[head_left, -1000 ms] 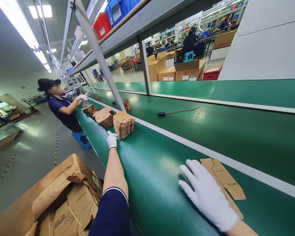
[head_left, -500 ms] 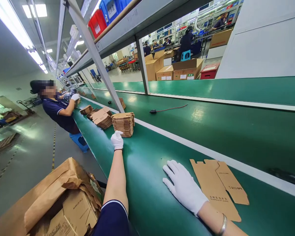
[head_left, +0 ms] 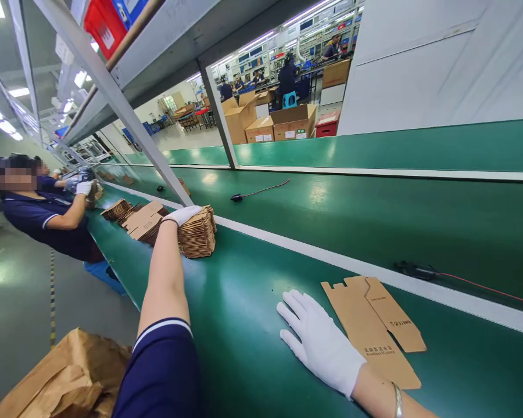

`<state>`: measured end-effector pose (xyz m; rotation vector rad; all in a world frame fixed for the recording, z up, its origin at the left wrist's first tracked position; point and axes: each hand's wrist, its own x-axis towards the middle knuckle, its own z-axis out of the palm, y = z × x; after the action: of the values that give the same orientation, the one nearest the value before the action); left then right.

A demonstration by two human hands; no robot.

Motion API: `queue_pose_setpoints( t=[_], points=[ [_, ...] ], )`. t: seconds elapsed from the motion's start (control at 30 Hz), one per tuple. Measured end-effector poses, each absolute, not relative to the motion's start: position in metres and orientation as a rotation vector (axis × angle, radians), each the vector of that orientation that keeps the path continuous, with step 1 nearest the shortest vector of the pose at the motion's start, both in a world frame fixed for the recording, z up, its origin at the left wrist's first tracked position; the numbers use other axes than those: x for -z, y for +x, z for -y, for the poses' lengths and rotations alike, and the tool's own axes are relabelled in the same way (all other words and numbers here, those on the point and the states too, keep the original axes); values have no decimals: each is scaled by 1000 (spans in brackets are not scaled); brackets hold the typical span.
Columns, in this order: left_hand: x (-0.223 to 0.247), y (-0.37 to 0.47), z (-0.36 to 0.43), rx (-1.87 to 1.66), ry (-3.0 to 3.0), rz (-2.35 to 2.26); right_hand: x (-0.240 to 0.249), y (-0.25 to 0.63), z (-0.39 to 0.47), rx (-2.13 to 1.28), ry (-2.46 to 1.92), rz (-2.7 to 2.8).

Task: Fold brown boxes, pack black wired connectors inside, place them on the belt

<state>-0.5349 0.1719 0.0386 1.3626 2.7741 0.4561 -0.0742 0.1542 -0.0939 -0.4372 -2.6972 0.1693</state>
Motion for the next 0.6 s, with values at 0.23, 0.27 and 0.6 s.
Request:
queue_pose_setpoints(
  t=[0.23, 0.27, 0.6],
  points=[
    [-31, -504, -144, -233, 1347, -2618, 81, -83, -152, -305, -405, 2752],
    [-31, -496, -140, -211, 1343, -2614, 77, -82, -154, -305, -389, 2768],
    [-29, -409, -104, -154, 1185, -2817, 75, 35, -196, -80, -1159, 2640]
  ],
)
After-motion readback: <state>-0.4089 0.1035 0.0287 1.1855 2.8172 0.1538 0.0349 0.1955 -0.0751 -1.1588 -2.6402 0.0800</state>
